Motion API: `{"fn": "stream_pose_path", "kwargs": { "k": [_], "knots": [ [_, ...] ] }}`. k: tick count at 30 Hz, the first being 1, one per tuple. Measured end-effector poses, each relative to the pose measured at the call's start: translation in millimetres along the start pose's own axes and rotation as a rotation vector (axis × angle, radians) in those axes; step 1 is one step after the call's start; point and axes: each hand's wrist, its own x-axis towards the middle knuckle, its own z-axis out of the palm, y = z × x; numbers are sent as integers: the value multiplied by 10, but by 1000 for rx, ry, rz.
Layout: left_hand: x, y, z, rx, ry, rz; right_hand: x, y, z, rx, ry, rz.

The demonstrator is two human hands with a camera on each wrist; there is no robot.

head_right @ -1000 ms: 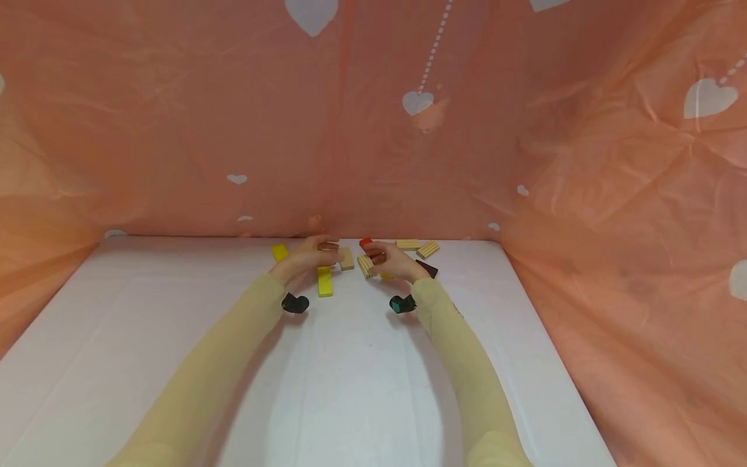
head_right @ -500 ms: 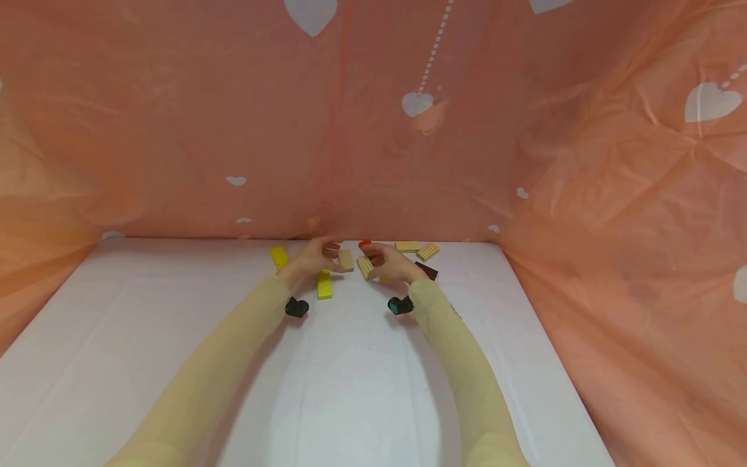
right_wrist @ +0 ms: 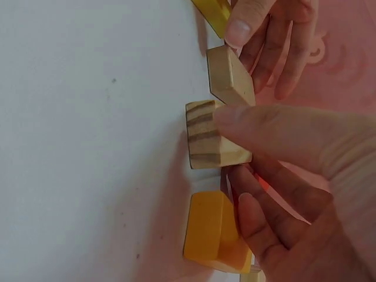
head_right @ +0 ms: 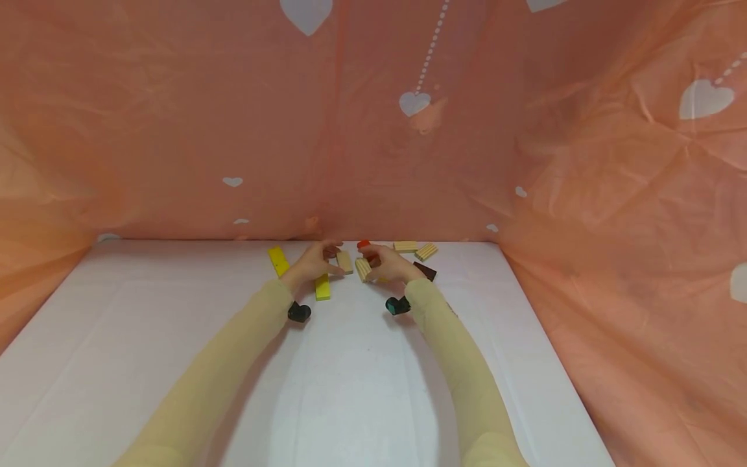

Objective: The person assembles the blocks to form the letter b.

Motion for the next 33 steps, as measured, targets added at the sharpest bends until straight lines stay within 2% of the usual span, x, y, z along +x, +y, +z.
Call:
{"fn": "stream_pose_path", "kwargs": {
  "k": [5,10,17,25,33],
  "knots": [
    [-23,3,19,34,18,-18,17,12,21,-55,-6,-22],
    [-27,-6,24,57,22,-26,20,7,31,-83,-5,-8],
    [-47,5,6,54,13,-80,25,-10,17,-131,-8,14],
    [-52,11,-6,96,10,-60,43,-19,1,-121,-16,6],
    [-55,26,9,73,-1,-39,42,-11,-2,-131,-7,-37]
  ]
}}
